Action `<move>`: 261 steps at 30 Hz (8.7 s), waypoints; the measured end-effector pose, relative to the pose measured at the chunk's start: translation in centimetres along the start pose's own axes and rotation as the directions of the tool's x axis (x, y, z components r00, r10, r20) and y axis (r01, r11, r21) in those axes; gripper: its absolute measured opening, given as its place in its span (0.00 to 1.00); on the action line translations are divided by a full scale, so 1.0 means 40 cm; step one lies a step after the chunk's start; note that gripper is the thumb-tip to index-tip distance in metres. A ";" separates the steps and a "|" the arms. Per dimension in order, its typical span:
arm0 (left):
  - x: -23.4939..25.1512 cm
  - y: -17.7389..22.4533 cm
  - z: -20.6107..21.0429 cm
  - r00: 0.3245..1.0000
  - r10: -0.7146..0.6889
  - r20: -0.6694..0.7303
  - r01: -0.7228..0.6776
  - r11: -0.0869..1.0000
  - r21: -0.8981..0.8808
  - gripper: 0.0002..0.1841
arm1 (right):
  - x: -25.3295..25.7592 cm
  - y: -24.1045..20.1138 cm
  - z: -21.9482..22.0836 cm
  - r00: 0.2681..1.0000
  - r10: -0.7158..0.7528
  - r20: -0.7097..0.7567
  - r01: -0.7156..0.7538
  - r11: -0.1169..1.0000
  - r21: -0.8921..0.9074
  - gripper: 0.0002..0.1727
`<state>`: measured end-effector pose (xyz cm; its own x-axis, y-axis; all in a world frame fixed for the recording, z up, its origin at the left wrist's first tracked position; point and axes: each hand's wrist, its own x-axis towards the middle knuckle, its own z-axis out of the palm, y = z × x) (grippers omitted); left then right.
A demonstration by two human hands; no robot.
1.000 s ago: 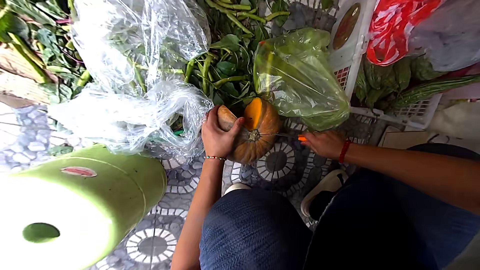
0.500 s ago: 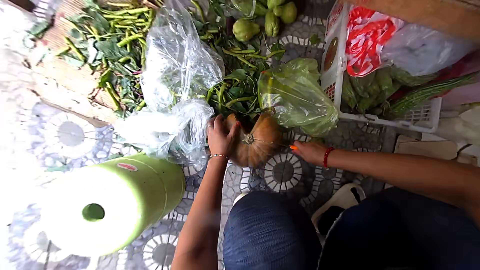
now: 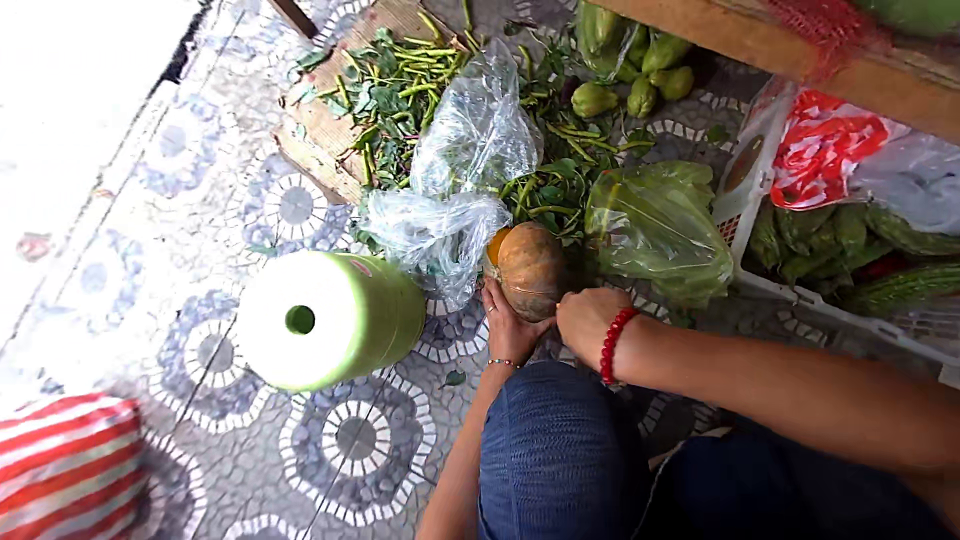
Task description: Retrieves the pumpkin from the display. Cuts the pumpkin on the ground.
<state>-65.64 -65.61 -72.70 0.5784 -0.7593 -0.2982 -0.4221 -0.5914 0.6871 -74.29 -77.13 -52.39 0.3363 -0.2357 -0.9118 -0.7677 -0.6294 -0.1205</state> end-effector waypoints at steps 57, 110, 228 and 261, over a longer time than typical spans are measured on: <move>0.311 0.333 -0.147 0.841 0.042 0.539 -0.402 0.716 0.571 0.71 | 0.093 0.167 -0.310 0.964 0.041 -0.261 -0.077 0.988 -0.132 0.16; 0.092 -0.117 -0.108 0.942 -0.144 0.304 0.220 0.947 -0.233 0.34 | -0.213 0.426 0.284 0.865 0.042 -0.500 0.114 0.954 0.278 0.27; 0.014 0.019 0.074 0.825 -0.348 0.445 0.565 0.537 -0.627 0.42 | -0.188 0.198 0.106 0.850 -0.082 -0.520 -0.111 0.938 -0.330 0.21; 0.020 -0.071 0.088 0.854 -0.219 0.473 0.503 0.580 -0.641 0.40 | 0.002 0.470 -0.064 0.944 -0.122 -0.306 0.193 0.958 0.211 0.16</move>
<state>-66.44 -65.49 -77.23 0.2557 -0.6473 -0.7181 0.4935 -0.5513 0.6727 -87.30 -90.87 -53.71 0.5782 -0.3719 -0.7262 -0.7862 -0.4920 -0.3740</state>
